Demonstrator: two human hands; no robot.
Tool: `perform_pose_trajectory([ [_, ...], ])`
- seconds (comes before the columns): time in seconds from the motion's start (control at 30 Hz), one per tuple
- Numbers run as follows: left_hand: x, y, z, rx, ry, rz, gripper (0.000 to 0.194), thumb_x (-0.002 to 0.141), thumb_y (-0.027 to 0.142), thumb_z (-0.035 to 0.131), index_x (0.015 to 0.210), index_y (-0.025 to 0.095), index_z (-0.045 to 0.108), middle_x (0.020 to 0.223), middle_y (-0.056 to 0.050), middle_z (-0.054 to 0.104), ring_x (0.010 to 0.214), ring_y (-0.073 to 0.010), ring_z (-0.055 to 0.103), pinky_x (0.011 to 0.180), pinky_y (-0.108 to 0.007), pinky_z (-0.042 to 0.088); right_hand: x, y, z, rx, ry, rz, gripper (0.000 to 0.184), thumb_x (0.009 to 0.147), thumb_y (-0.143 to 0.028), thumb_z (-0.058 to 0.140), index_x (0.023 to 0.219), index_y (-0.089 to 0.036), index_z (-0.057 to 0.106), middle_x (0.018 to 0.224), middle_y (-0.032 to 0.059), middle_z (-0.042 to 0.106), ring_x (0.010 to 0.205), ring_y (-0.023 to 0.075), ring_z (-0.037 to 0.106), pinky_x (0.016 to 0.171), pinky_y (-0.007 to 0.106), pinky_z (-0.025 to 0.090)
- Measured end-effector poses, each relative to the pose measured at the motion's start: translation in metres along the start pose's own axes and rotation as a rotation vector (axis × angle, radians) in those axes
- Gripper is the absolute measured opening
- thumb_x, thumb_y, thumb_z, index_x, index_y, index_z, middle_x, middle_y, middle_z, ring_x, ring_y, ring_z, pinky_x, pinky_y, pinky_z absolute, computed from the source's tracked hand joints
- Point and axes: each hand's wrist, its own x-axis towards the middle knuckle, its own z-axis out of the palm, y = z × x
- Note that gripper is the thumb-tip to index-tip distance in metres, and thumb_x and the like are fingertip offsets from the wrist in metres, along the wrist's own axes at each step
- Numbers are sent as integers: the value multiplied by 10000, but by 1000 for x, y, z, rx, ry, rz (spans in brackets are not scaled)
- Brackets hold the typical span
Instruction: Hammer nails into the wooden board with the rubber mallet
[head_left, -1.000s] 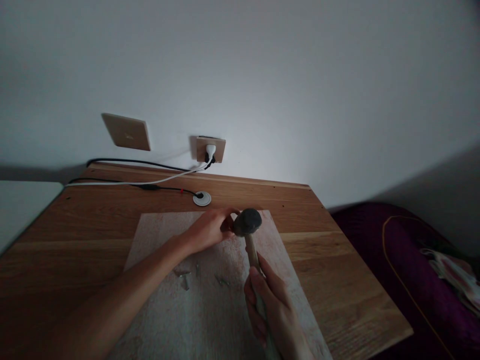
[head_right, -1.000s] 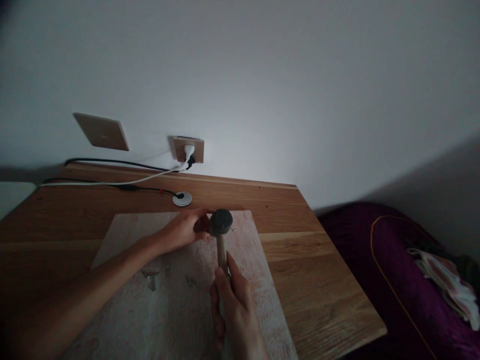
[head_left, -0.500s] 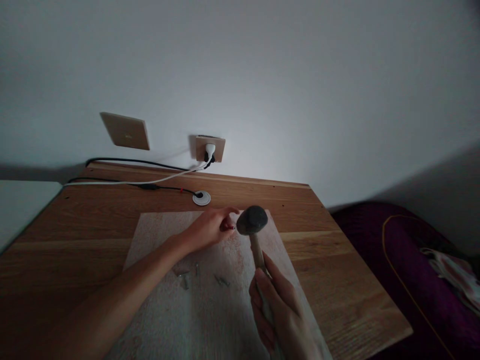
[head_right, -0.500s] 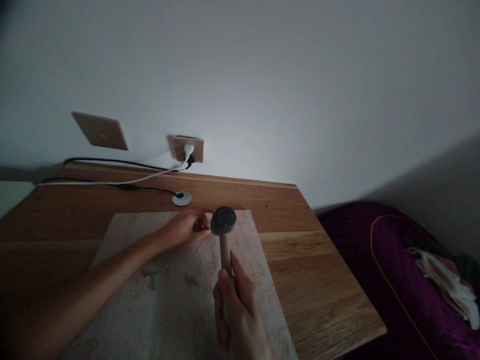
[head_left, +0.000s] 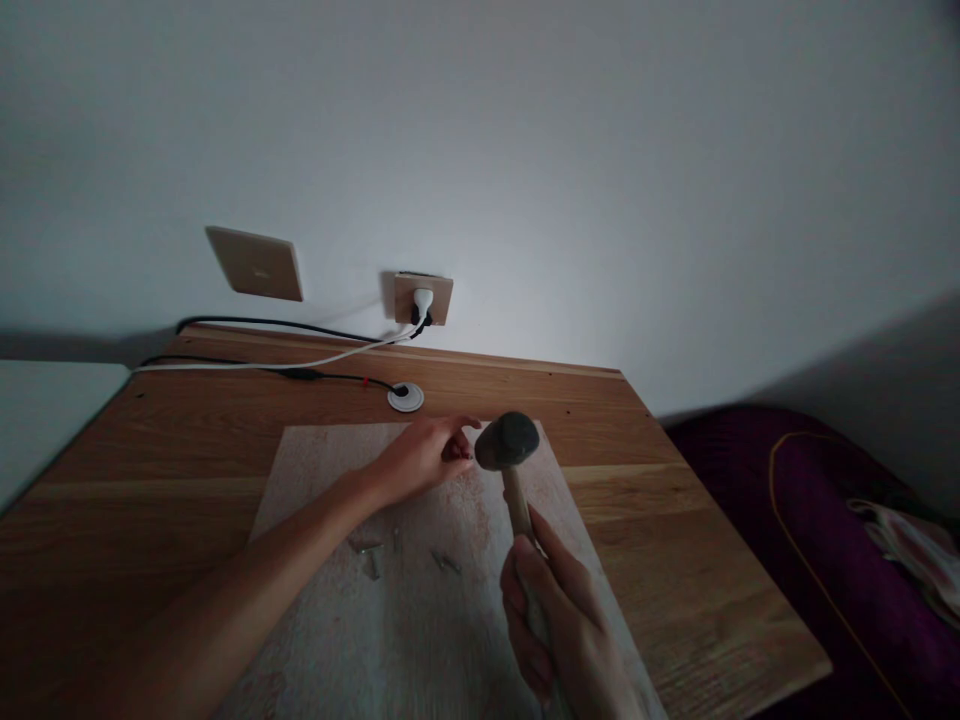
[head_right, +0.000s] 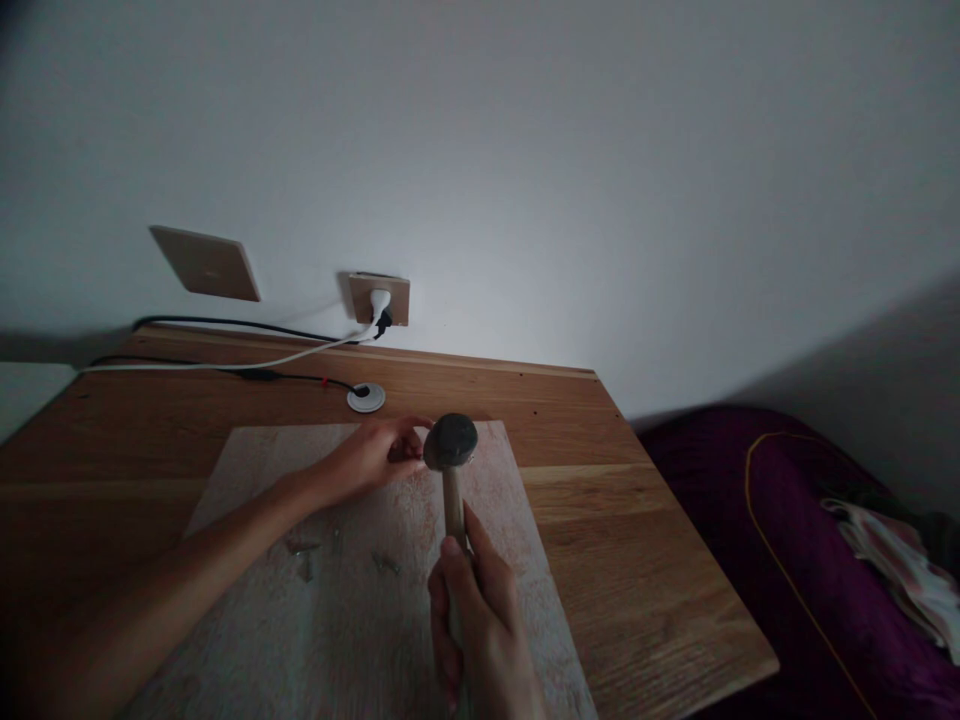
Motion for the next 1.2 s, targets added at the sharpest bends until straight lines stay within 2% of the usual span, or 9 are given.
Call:
perform_pose_trajectory([
  [0.07, 0, -2, 0, 12, -5, 18, 432, 842, 123, 736, 1264, 192, 682, 868, 6, 792, 774, -168, 730, 777, -278, 547, -6, -6, -1, 38, 42, -28, 648, 880, -671, 781, 1297, -237, 542, 657, -109, 563, 313, 3, 303, 276, 113, 275],
  [0.17, -1, -4, 0, 23, -25, 45, 465, 862, 152, 729, 1320, 196, 664, 878, 4, 800, 775, -166, 726, 795, -286, 552, -12, -11, -3, 52, 119, -40, 771, 850, -701, 797, 1410, -251, 518, 661, -111, 549, 313, 3, 300, 289, 119, 251],
  [0.33, -1, -3, 0, 9, 7, 26, 458, 834, 91, 734, 1275, 208, 681, 879, 7, 806, 762, -165, 736, 774, -281, 559, -4, -2, -1, -31, 41, -39, 732, 894, -667, 768, 1420, -218, 527, 673, -100, 572, 321, 3, 308, 279, 116, 266],
  [0.5, -1, 0, -2, -29, -14, 8, 531, 787, 11, 747, 1272, 220, 689, 899, 2, 818, 775, -172, 760, 749, -264, 566, 8, 11, -1, -76, 72, 41, 762, 870, -687, 777, 1393, -208, 499, 679, -114, 561, 351, 12, 356, 294, 106, 311],
  [0.6, 0, 0, -2, -13, -13, 3, 519, 801, 29, 759, 1281, 212, 686, 886, -1, 816, 769, -174, 762, 744, -267, 566, 8, 13, -1, -65, 60, 6, 785, 867, -711, 767, 1404, -210, 491, 688, -118, 569, 332, 8, 352, 280, 111, 301],
  [0.83, 0, -1, -3, -6, -13, 0, 530, 782, -6, 751, 1261, 212, 693, 882, 4, 814, 766, -167, 757, 745, -261, 559, 8, 11, 0, -61, 43, 17, 707, 875, -704, 763, 1317, -207, 524, 683, -113, 569, 326, 9, 348, 276, 117, 323],
  [0.97, 1, -4, -1, -14, -8, 32, 497, 813, 30, 745, 1273, 207, 679, 890, 9, 809, 763, -153, 743, 753, -256, 554, 1, 1, 1, -79, 33, -35, 565, 905, -690, 742, 1162, -215, 578, 660, -103, 565, 321, 3, 349, 283, 110, 308],
  [1.07, 1, -6, 0, -18, -5, 34, 491, 817, 39, 748, 1273, 203, 673, 885, 16, 804, 768, -149, 738, 763, -255, 551, -3, -4, 2, -74, 23, -55, 547, 924, -675, 732, 1184, -221, 571, 635, -111, 552, 318, 5, 335, 286, 110, 304],
  [1.2, 0, -5, -2, -8, -7, 29, 483, 816, 19, 741, 1257, 208, 686, 895, 11, 801, 769, -150, 737, 754, -249, 543, 1, 2, 2, -87, 1, -36, 560, 921, -677, 733, 1168, -206, 555, 651, -109, 566, 325, -1, 342, 282, 102, 304],
])
